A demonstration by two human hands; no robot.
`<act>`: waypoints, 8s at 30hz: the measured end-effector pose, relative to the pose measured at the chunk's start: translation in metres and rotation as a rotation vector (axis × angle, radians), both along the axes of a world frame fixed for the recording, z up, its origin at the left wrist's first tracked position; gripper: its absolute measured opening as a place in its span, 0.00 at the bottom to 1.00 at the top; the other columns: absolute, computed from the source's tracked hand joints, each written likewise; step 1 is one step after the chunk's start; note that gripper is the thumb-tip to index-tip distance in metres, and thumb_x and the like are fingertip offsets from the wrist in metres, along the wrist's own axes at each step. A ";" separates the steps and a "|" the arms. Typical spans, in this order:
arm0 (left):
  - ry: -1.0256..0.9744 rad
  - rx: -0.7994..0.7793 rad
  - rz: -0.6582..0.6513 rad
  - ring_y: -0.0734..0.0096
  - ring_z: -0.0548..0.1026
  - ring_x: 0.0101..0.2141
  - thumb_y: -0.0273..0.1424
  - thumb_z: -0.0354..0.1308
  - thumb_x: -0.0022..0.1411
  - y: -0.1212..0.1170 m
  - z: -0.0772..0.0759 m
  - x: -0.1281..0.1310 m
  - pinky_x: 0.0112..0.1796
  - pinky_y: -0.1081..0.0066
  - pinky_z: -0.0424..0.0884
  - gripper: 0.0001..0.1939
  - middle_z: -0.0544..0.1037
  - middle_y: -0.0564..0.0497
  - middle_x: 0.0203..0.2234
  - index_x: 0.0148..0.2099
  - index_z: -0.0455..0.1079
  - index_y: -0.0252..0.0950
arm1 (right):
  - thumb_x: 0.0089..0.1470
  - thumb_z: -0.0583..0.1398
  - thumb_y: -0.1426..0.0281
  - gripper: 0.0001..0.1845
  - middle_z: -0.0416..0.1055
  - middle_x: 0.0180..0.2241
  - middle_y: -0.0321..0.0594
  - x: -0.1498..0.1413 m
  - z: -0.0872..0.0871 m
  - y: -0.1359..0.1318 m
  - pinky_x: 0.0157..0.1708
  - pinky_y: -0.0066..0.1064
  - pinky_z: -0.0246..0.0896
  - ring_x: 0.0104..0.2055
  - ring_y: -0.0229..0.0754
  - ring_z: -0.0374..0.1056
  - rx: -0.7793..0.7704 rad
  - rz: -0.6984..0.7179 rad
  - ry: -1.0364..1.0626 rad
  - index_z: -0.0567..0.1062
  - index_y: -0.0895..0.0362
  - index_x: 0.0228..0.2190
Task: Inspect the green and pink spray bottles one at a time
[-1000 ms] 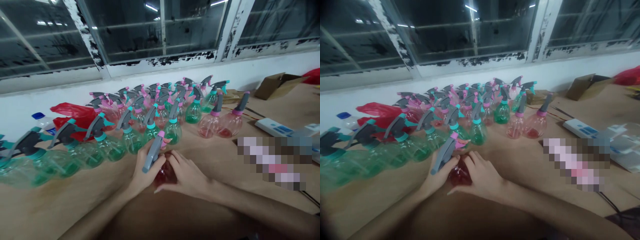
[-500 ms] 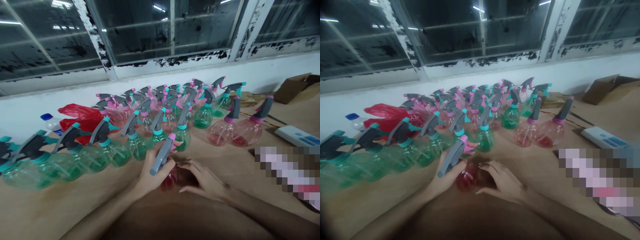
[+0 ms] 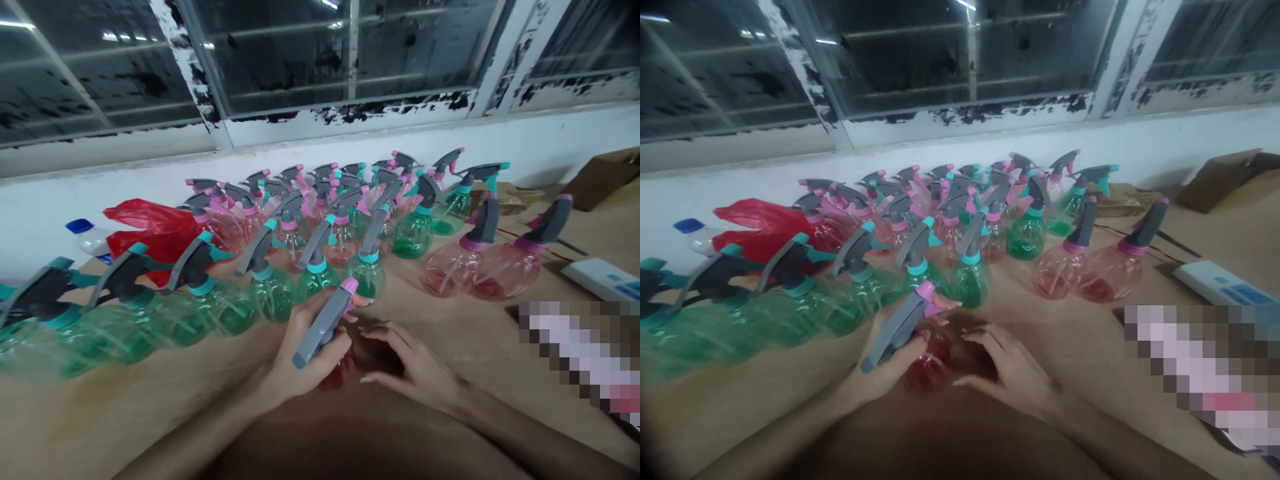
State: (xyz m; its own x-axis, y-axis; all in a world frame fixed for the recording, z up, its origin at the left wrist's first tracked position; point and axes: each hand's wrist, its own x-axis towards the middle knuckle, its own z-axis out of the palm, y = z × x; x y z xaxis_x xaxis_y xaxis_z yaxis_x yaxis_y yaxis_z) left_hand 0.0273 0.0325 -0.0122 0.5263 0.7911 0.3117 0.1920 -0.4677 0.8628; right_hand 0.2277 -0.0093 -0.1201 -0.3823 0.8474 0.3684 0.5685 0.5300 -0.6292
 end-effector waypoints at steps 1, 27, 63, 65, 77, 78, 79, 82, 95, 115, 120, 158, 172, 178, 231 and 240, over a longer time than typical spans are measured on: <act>0.007 0.016 0.000 0.67 0.75 0.34 0.20 0.49 0.51 -0.001 0.001 0.000 0.38 0.65 0.73 0.19 0.76 0.50 0.37 0.43 0.71 0.40 | 0.52 0.63 0.58 0.26 0.69 0.48 0.47 0.000 0.000 0.000 0.48 0.46 0.64 0.51 0.49 0.66 0.003 -0.001 0.001 0.64 0.53 0.50; 0.095 0.153 0.124 0.68 0.76 0.30 0.25 0.52 0.56 0.004 -0.005 -0.002 0.34 0.67 0.74 0.13 0.77 0.50 0.33 0.43 0.72 0.40 | 0.57 0.58 0.62 0.23 0.66 0.55 0.46 0.004 -0.003 0.004 0.54 0.48 0.62 0.58 0.49 0.62 0.129 -0.008 -0.180 0.66 0.53 0.54; 0.128 0.169 0.082 0.67 0.75 0.29 0.26 0.51 0.59 0.004 -0.004 -0.004 0.34 0.65 0.74 0.17 0.74 0.51 0.31 0.50 0.69 0.44 | 0.60 0.56 0.63 0.23 0.65 0.57 0.44 0.005 -0.001 0.005 0.59 0.47 0.56 0.62 0.48 0.54 0.094 0.056 -0.270 0.66 0.55 0.55; 0.123 0.170 0.080 0.68 0.75 0.30 0.26 0.51 0.58 0.003 -0.003 -0.004 0.35 0.65 0.74 0.16 0.75 0.50 0.33 0.49 0.69 0.43 | 0.60 0.56 0.64 0.22 0.65 0.57 0.44 0.006 -0.001 0.005 0.59 0.46 0.56 0.62 0.47 0.54 0.089 0.053 -0.270 0.66 0.55 0.55; 0.122 0.228 0.068 0.69 0.75 0.30 0.24 0.50 0.58 0.005 0.000 -0.003 0.34 0.67 0.73 0.14 0.75 0.51 0.33 0.45 0.69 0.40 | 0.60 0.55 0.64 0.22 0.64 0.57 0.43 0.008 -0.005 0.006 0.59 0.46 0.55 0.62 0.46 0.54 0.091 0.065 -0.253 0.66 0.55 0.55; 0.120 0.221 0.072 0.69 0.75 0.30 0.24 0.51 0.57 0.004 0.000 -0.003 0.34 0.67 0.73 0.13 0.75 0.50 0.33 0.44 0.70 0.40 | 0.60 0.55 0.64 0.22 0.64 0.58 0.43 0.008 -0.005 0.006 0.59 0.46 0.55 0.63 0.47 0.54 0.090 0.065 -0.255 0.66 0.55 0.55; 0.115 0.210 0.076 0.69 0.76 0.31 0.24 0.51 0.57 0.004 0.000 -0.003 0.34 0.67 0.73 0.12 0.76 0.50 0.33 0.42 0.70 0.40 | 0.60 0.55 0.64 0.22 0.64 0.58 0.43 0.008 -0.005 0.006 0.59 0.46 0.55 0.63 0.47 0.53 0.090 0.065 -0.259 0.66 0.55 0.55; 0.101 0.174 0.080 0.69 0.76 0.34 0.24 0.51 0.58 0.002 0.000 -0.002 0.37 0.67 0.73 0.08 0.76 0.50 0.36 0.37 0.69 0.40 | 0.60 0.55 0.63 0.23 0.64 0.58 0.43 0.008 -0.006 0.006 0.60 0.46 0.55 0.63 0.46 0.53 0.096 0.067 -0.273 0.66 0.56 0.55; 0.097 0.212 0.053 0.70 0.72 0.26 0.23 0.49 0.55 0.006 0.004 -0.007 0.28 0.69 0.68 0.07 0.71 0.54 0.26 0.33 0.66 0.40 | 0.60 0.56 0.63 0.22 0.65 0.57 0.43 0.009 -0.008 0.007 0.60 0.45 0.54 0.63 0.46 0.53 0.115 0.067 -0.268 0.66 0.57 0.55; 0.131 0.159 0.102 0.72 0.70 0.26 0.24 0.51 0.58 0.005 0.004 -0.002 0.35 0.68 0.71 0.07 0.72 0.52 0.31 0.38 0.67 0.39 | 0.60 0.56 0.63 0.23 0.64 0.58 0.44 0.010 -0.007 0.007 0.60 0.46 0.54 0.63 0.46 0.53 0.094 0.063 -0.273 0.66 0.57 0.55; 0.124 0.192 0.101 0.71 0.71 0.27 0.23 0.51 0.57 0.007 0.003 -0.002 0.35 0.68 0.71 0.13 0.73 0.51 0.33 0.44 0.69 0.38 | 0.60 0.56 0.63 0.23 0.64 0.58 0.43 0.010 -0.007 0.007 0.59 0.47 0.56 0.63 0.47 0.53 0.107 0.062 -0.254 0.66 0.56 0.55; 0.134 0.147 0.120 0.72 0.69 0.21 0.26 0.51 0.58 0.005 0.003 -0.002 0.31 0.67 0.72 0.13 0.73 0.53 0.30 0.44 0.68 0.44 | 0.60 0.56 0.63 0.22 0.64 0.58 0.44 0.010 -0.006 0.007 0.59 0.46 0.55 0.63 0.46 0.53 0.093 0.071 -0.247 0.66 0.56 0.54; 0.155 0.164 0.153 0.70 0.71 0.23 0.26 0.52 0.57 0.007 0.003 -0.002 0.31 0.67 0.72 0.06 0.73 0.53 0.28 0.34 0.67 0.42 | 0.60 0.56 0.64 0.23 0.64 0.58 0.44 0.011 -0.006 0.007 0.59 0.47 0.55 0.62 0.47 0.54 0.106 0.073 -0.236 0.66 0.56 0.55; 0.117 0.164 0.123 0.70 0.72 0.25 0.25 0.52 0.56 0.007 0.002 -0.002 0.32 0.68 0.72 0.07 0.74 0.53 0.30 0.33 0.67 0.42 | 0.60 0.56 0.63 0.23 0.63 0.58 0.43 0.011 -0.007 0.007 0.59 0.47 0.55 0.63 0.47 0.53 0.100 0.082 -0.267 0.65 0.56 0.55; 0.184 0.264 0.171 0.68 0.72 0.24 0.27 0.50 0.57 0.012 -0.001 -0.004 0.27 0.67 0.69 0.05 0.72 0.54 0.23 0.31 0.64 0.42 | 0.60 0.56 0.64 0.23 0.64 0.57 0.43 0.011 -0.005 0.007 0.59 0.46 0.55 0.62 0.47 0.54 0.100 0.081 -0.230 0.66 0.54 0.55; 0.148 0.264 0.144 0.69 0.72 0.24 0.26 0.50 0.57 0.012 -0.001 -0.004 0.29 0.68 0.70 0.06 0.73 0.53 0.26 0.30 0.65 0.42 | 0.60 0.55 0.63 0.22 0.64 0.58 0.44 0.011 -0.004 0.007 0.60 0.46 0.54 0.63 0.46 0.53 0.095 0.082 -0.245 0.66 0.55 0.55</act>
State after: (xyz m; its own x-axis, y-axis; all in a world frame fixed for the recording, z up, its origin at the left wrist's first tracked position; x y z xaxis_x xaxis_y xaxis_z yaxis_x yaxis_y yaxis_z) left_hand 0.0236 0.0448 -0.0135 0.4699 0.7627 0.4443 0.3863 -0.6303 0.6734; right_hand 0.2385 -0.0021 -0.1236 -0.5356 0.7762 0.3325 0.6507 0.6303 -0.4235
